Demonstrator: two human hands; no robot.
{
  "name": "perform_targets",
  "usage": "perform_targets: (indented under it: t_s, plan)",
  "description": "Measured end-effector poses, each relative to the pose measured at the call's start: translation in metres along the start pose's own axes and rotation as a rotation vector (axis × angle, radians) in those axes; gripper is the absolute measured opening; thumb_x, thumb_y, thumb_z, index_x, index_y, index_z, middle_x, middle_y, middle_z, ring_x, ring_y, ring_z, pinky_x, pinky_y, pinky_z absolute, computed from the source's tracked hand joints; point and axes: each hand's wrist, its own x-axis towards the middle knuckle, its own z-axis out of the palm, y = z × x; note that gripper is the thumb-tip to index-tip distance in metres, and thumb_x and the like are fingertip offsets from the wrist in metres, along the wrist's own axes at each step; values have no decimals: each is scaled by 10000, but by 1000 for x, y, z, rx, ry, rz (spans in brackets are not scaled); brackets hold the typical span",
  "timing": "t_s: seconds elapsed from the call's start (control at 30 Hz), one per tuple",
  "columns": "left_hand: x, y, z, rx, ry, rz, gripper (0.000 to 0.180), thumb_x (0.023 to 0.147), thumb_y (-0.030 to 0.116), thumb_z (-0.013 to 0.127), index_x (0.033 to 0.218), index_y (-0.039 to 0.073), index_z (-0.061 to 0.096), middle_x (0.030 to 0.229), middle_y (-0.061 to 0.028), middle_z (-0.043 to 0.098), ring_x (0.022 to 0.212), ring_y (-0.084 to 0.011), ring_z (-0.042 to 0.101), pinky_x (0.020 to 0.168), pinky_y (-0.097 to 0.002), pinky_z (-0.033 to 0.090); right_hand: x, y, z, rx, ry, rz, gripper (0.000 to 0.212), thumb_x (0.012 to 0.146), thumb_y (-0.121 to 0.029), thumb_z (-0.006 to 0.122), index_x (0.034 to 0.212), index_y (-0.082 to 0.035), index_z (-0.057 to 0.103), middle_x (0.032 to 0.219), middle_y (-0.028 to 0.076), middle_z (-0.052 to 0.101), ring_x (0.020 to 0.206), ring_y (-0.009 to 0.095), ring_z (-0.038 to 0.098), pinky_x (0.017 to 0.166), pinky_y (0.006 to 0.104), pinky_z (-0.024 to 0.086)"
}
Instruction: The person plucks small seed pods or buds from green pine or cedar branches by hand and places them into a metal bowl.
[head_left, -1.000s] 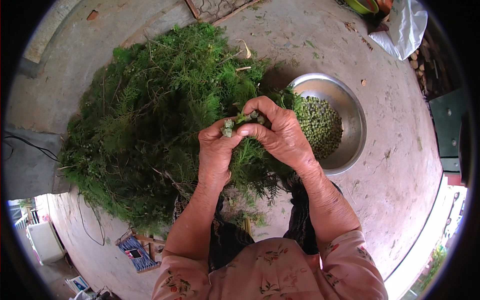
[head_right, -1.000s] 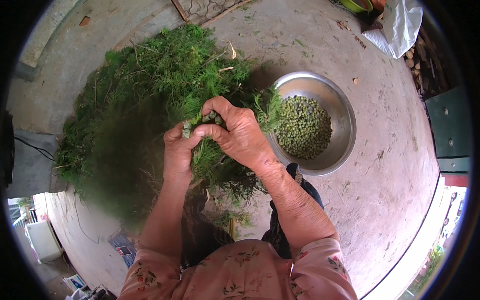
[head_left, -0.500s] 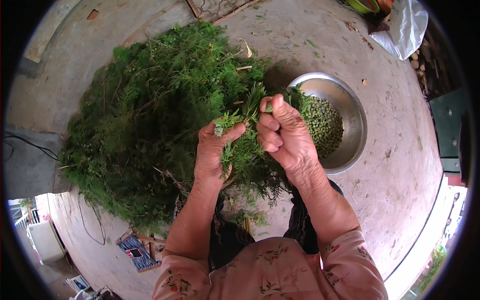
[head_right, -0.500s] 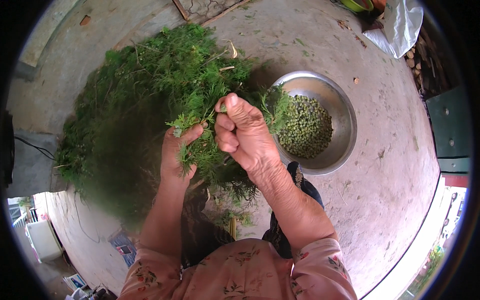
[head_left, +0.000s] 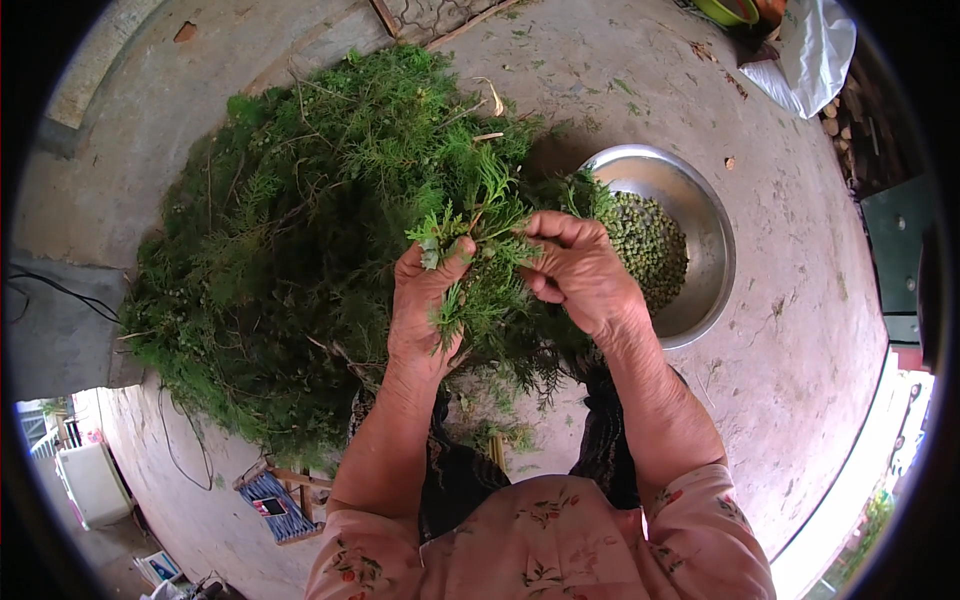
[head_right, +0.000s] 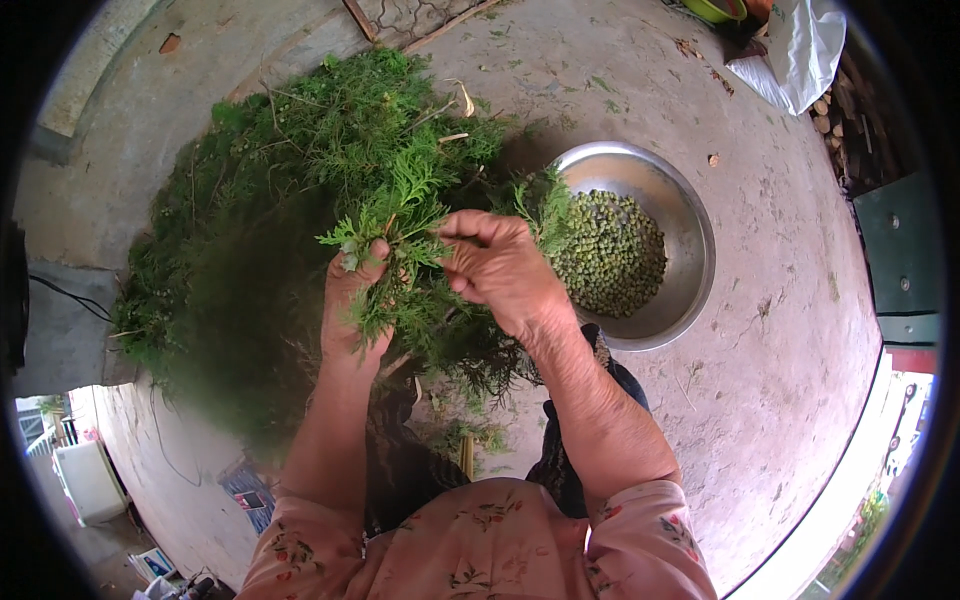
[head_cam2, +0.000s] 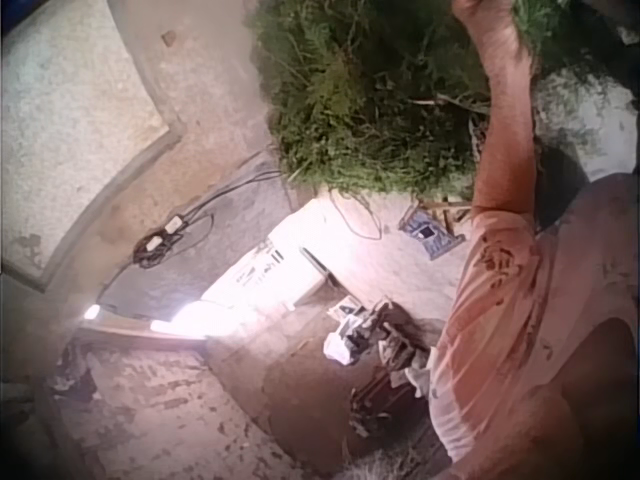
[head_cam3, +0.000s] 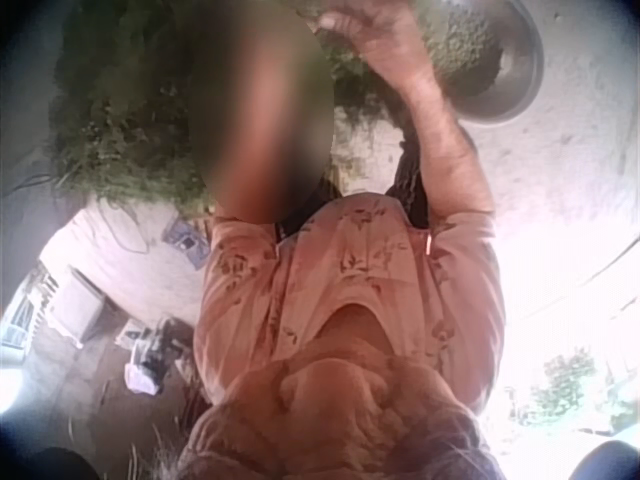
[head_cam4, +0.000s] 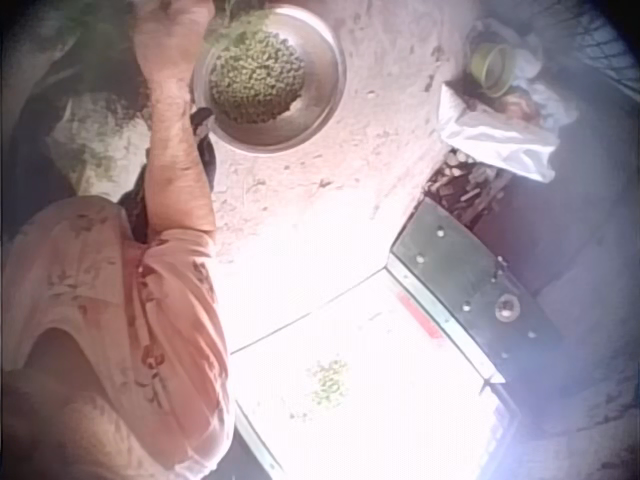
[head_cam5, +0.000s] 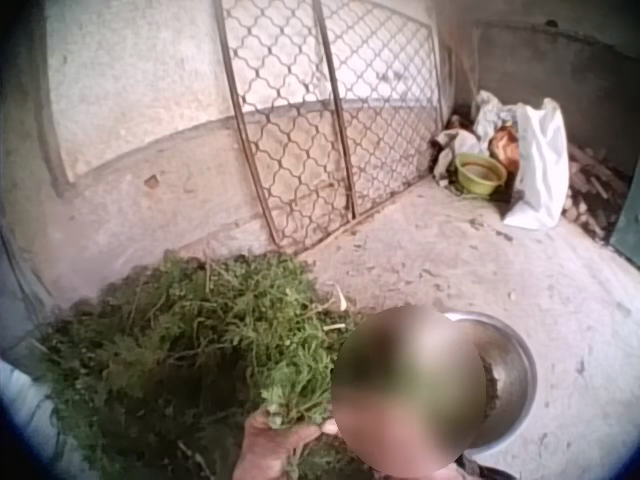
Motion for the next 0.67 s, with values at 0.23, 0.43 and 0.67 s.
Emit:
perform_targets:
  t_s: [0.23,0.43,0.67]
  plan:
    - [6,-7,-7,153,-1,51,149,736,64,672,878,56,629,814,-21,637,698,-107,598,600,-262,502,-6,2,12,27,-37,-184,162,753,24,626,883,-43,557,626,-42,509,481,28,430,404,153,333]
    - [1,5,4,82,6,-97,178,720,35,669,891,41,618,828,-50,639,702,-123,606,624,-267,503,-4,-4,7,-27,82,-178,132,790,-18,597,908,-56,553,623,-42,504,473,24,406,397,165,312]
    - [0,-1,6,169,26,54,242,709,-35,651,932,54,620,865,-36,639,751,-121,603,704,-262,493,-12,-7,7,-295,124,-464,87,839,-127,568,888,-101,636,685,-15,593,480,42,449,410,191,390]
